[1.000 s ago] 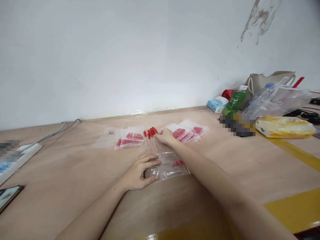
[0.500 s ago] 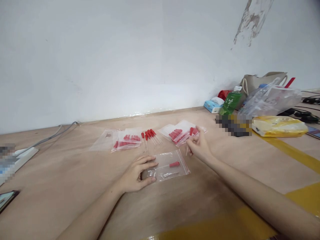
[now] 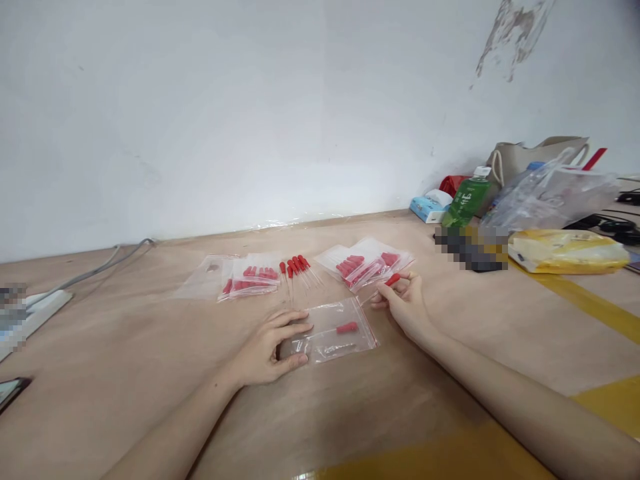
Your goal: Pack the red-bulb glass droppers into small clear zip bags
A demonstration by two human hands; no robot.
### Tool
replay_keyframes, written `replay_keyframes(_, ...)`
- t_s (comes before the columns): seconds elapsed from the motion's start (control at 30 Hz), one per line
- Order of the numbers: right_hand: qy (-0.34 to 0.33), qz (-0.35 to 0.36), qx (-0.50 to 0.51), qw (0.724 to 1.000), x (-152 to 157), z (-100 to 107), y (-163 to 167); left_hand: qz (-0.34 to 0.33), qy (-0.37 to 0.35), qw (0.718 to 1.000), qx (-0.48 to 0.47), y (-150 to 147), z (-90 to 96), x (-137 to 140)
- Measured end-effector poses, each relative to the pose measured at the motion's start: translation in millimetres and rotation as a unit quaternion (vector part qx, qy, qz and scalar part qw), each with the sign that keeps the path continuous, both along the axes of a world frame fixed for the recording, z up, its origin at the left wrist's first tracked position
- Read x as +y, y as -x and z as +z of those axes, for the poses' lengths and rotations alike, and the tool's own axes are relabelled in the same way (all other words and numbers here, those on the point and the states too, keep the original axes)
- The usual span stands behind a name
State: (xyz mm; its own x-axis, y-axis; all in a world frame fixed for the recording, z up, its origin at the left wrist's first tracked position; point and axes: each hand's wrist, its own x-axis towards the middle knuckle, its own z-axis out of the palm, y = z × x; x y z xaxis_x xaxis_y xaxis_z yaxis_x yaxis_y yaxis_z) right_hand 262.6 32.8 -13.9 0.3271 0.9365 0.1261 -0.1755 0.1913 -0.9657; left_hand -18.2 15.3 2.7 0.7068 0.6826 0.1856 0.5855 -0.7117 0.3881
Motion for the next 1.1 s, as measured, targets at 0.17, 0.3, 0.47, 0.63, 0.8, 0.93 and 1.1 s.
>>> replay_keyframes(0.17,0.031,0.037,0.012,0.999,-11.0,-0.8,-0.6,-0.004,-0.005,1.0,-0.007,0.0,0.2,-0.3)
replay_keyframes(0.3,0.021,0.025,0.022,0.999,-13.8,-1.2,-4.4,-0.006,-0.01,1.0,-0.009,0.1,0.2,-0.5)
replay_keyframes(0.47,0.056,0.021,0.071,0.996,-9.8,-1.4,-5.5,-0.006,-0.012,1.0,-0.003,0.1,-1.0,-0.1)
replay_keyframes(0.63,0.089,0.107,0.068,0.988,-14.1,0.7,-2.4,-0.005,-0.01,1.0,-0.006,-0.3,-0.3,-1.1)
replay_keyframes(0.8,0.08,0.201,-0.16,0.963,-13.2,0.9,-12.3,-0.006,-0.007,1.0,-0.018,-1.5,3.6,-2.7)
replay_keyframes(0.93,0.023,0.191,-0.346,0.918,-7.0,0.3,-22.7,0.001,-0.007,1.0,-0.015,-1.2,2.8,-2.2)
replay_keyframes(1.1,-0.049,0.182,-0.401,0.896,-5.8,1.6,-15.9,-0.001,-0.011,1.0,-0.016,-1.7,1.1,-1.3)
